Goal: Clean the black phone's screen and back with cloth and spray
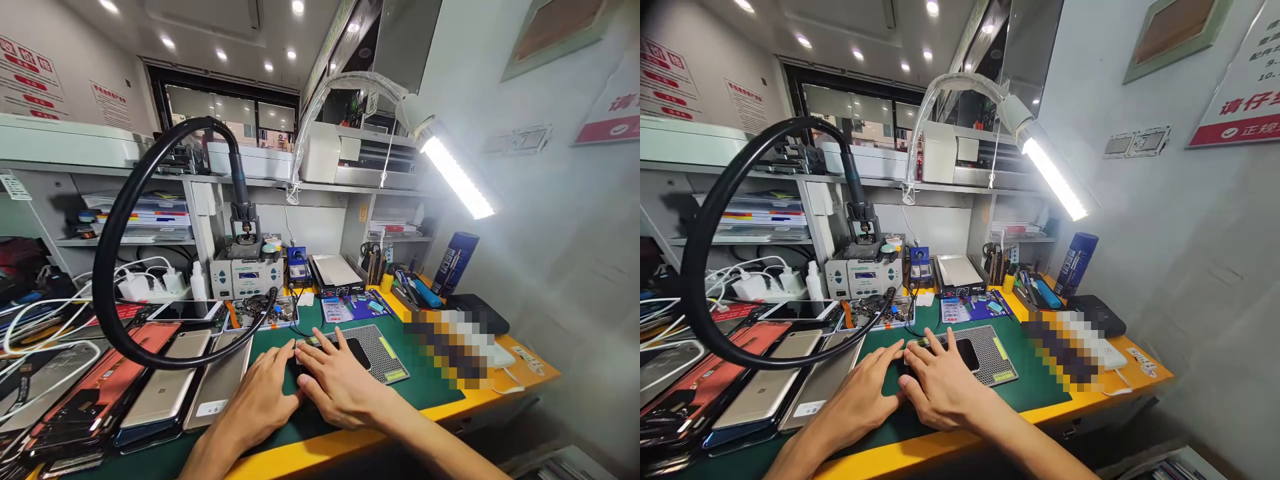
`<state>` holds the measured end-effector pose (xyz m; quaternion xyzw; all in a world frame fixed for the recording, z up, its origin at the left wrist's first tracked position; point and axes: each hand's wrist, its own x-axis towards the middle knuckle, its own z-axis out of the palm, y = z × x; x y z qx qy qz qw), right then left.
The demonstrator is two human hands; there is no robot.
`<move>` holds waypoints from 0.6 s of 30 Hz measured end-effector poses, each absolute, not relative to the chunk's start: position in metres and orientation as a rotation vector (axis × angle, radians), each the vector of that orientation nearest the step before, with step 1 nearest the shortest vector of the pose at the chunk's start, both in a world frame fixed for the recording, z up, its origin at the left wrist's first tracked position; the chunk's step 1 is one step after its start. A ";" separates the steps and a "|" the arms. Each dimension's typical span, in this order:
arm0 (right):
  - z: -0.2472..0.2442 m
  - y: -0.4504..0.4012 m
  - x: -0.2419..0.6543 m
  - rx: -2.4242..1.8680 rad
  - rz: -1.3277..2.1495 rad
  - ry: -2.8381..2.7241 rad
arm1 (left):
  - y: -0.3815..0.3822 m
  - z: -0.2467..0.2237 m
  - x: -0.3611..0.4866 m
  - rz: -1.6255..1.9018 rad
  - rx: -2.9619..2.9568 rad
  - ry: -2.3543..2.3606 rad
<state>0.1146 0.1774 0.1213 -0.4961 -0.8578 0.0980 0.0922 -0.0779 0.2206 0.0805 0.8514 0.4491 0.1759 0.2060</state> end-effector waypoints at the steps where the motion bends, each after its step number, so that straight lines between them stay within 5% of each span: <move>1: 0.122 0.177 0.113 -1.469 0.290 -2.545 | 0.220 0.081 -0.078 0.487 2.371 1.258; 8: 0.104 0.163 0.121 -1.361 0.127 -2.547 | 0.220 0.086 -0.074 0.338 2.356 1.337; 18: 0.003 0.198 0.120 -0.969 -1.102 -2.186 | 0.230 0.086 -0.073 0.311 2.398 1.279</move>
